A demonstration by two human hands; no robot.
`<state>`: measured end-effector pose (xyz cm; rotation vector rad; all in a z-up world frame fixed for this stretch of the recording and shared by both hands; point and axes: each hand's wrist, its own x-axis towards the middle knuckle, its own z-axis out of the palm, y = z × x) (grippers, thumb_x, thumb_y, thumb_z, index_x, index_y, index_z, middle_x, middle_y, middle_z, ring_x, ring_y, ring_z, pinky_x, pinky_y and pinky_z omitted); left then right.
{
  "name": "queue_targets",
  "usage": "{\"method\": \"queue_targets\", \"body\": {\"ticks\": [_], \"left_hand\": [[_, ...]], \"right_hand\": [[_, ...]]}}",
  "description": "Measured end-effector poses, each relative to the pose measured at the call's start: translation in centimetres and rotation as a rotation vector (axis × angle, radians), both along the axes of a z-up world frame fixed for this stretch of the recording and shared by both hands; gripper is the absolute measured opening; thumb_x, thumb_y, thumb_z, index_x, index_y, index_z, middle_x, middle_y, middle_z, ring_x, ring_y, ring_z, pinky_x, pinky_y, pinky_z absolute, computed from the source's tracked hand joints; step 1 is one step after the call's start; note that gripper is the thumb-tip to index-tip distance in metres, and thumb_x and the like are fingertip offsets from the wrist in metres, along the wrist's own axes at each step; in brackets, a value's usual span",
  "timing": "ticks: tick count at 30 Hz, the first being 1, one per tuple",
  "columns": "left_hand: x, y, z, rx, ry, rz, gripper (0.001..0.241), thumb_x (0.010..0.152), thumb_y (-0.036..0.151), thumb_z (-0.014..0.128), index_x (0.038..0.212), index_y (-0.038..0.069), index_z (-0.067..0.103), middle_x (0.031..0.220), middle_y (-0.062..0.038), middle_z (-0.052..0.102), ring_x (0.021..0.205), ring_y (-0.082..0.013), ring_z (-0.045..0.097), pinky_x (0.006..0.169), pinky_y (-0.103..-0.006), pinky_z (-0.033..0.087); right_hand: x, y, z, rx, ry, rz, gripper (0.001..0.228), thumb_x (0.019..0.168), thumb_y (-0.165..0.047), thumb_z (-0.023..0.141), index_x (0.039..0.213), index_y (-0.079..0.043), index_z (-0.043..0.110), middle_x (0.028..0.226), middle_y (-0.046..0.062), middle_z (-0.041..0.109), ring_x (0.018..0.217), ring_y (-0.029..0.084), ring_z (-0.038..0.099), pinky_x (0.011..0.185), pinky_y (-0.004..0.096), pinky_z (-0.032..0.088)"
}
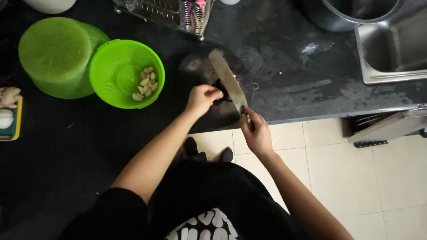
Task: Crushing and chopping garlic cloves and shallots on a wooden cutting board.
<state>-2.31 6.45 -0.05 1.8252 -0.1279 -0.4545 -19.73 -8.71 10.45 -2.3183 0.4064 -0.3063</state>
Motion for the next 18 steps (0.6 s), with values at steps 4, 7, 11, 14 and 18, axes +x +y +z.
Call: {"method": "queue_targets", "body": {"ticks": [4,7,11,14,18], "left_hand": [[-1.0,0.6,5.0,0.432,-0.100,-0.043,0.027,0.093,0.038,0.079,0.109,0.016,0.078,0.096,-0.003,0.081,0.098,-0.0250,0.078,0.082,-0.0413,0.064],[-0.2,1.9,4.4,0.585,-0.171,0.016,0.018,0.095,0.037,0.076,0.105,0.022,0.078,0.100,-0.002,0.077,0.106,-0.0266,0.074,0.091,-0.0464,0.061],[1.4,2.8,8.4,0.450,-0.398,0.277,0.016,0.094,0.010,0.065,0.109,0.013,0.063,0.105,-0.010,0.063,0.108,-0.0358,0.068,0.095,-0.0494,0.057],[2.3,0.2,14.4,0.272,-0.770,0.337,0.032,0.097,0.002,0.062,0.129,0.002,0.055,0.129,-0.019,0.051,0.114,-0.0381,0.066,0.100,-0.0462,0.057],[1.5,-4.9,20.5,0.089,-1.039,0.232,0.049,0.107,0.008,0.064,0.153,0.000,0.048,0.169,-0.018,0.022,0.164,-0.0448,0.024,0.143,-0.0579,0.023]], "right_hand": [[-0.7,-0.3,-1.2,-0.098,0.045,0.030,0.035,0.097,-0.027,0.072,0.132,-0.019,0.074,0.095,0.019,0.072,0.092,0.045,0.073,0.080,0.056,0.061],[-1.0,0.1,-2.7,-0.154,0.089,0.052,0.035,0.096,-0.033,0.073,0.131,-0.026,0.075,0.089,0.014,0.070,0.085,0.041,0.074,0.073,0.054,0.062],[-0.8,1.0,-3.5,-0.241,0.146,0.089,0.041,0.098,-0.037,0.070,0.138,-0.034,0.070,0.090,0.009,0.068,0.082,0.038,0.075,0.070,0.049,0.063],[-0.4,1.3,-2.6,-0.308,0.124,0.113,0.041,0.097,-0.031,0.070,0.138,-0.027,0.070,0.089,0.010,0.068,0.073,0.032,0.071,0.062,0.044,0.059],[-0.5,0.6,-3.0,-0.331,0.140,0.150,0.042,0.097,-0.026,0.070,0.138,-0.019,0.071,0.093,0.009,0.070,0.066,0.025,0.068,0.059,0.039,0.056]]}}
